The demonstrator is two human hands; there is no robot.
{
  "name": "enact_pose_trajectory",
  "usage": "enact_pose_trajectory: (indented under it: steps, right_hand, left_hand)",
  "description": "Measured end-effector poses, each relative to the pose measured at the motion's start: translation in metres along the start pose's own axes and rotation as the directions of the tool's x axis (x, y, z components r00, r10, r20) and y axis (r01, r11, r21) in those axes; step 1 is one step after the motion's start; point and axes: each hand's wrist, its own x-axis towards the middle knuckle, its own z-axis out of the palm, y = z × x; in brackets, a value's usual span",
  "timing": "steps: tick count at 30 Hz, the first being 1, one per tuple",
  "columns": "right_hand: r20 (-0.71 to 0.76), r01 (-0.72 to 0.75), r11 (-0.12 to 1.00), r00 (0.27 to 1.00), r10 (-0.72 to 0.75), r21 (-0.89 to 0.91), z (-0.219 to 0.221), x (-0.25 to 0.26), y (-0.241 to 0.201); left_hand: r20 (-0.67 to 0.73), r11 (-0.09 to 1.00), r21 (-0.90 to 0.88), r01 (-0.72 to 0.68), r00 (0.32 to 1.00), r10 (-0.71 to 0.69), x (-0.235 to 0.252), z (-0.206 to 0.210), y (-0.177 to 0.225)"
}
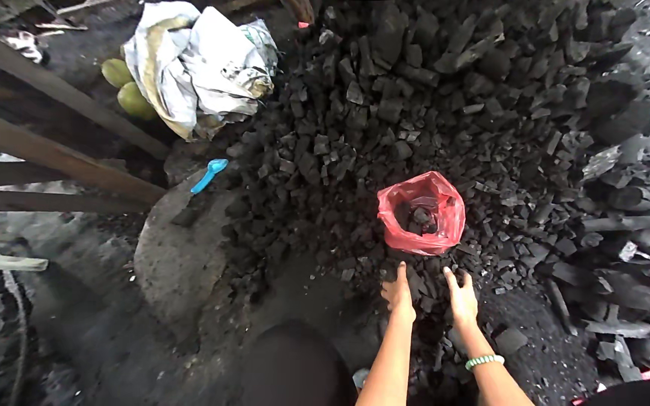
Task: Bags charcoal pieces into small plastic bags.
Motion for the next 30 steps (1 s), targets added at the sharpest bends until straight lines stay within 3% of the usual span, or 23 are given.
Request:
enact_pose_trajectory:
  steps: [5,12,15,18,21,25,28,30]
  right_hand:
    - [0.185,0.066,0.93,0.973,-0.141,0.362,0.001,-0.012,0.005]
    - [0.406,-0.088,0.872,0.904,-0.132,0.481,-0.002,-0.008,0.011]
    - [0.4,-0.086,0.858,0.905,-0.145,0.506,-0.007,-0.017,0.001]
    - [0.349,-0.045,0.821,0.917,-0.191,0.569,-0.019,-0.031,-0.012]
    - [0.282,0.076,0.766,0.903,-0.324,0.639,-0.038,-0.045,-0.042]
    - [0.207,0.269,0.697,0.83,-0.519,0.665,-0.058,-0.044,-0.114]
    - [0.293,0.266,0.738,0.794,-0.533,0.62,-0.058,-0.022,-0.162]
    - [0.336,0.111,0.814,0.873,-0.354,0.57,-0.04,0.006,-0.177]
  left_hand:
    - [0.161,0.99,-0.142,0.018,0.987,0.006,-0.009,-0.013,-0.019]
    - [0.345,0.965,-0.206,0.164,0.935,-0.086,-0.023,-0.027,-0.01]
    - [0.383,0.956,-0.211,0.202,0.917,-0.109,-0.026,-0.029,-0.004]
    - [0.388,0.961,-0.23,0.156,0.92,-0.056,-0.052,-0.032,0.008]
    - [0.375,0.958,-0.287,-0.012,0.919,0.124,-0.095,-0.038,0.032]
    - [0.431,0.915,-0.359,-0.183,0.837,0.337,-0.124,-0.038,0.09]
    - [0.465,0.904,-0.418,-0.093,0.832,0.301,-0.109,-0.026,0.141]
    - [0.46,0.916,-0.401,-0.007,0.863,0.208,-0.082,-0.012,0.153]
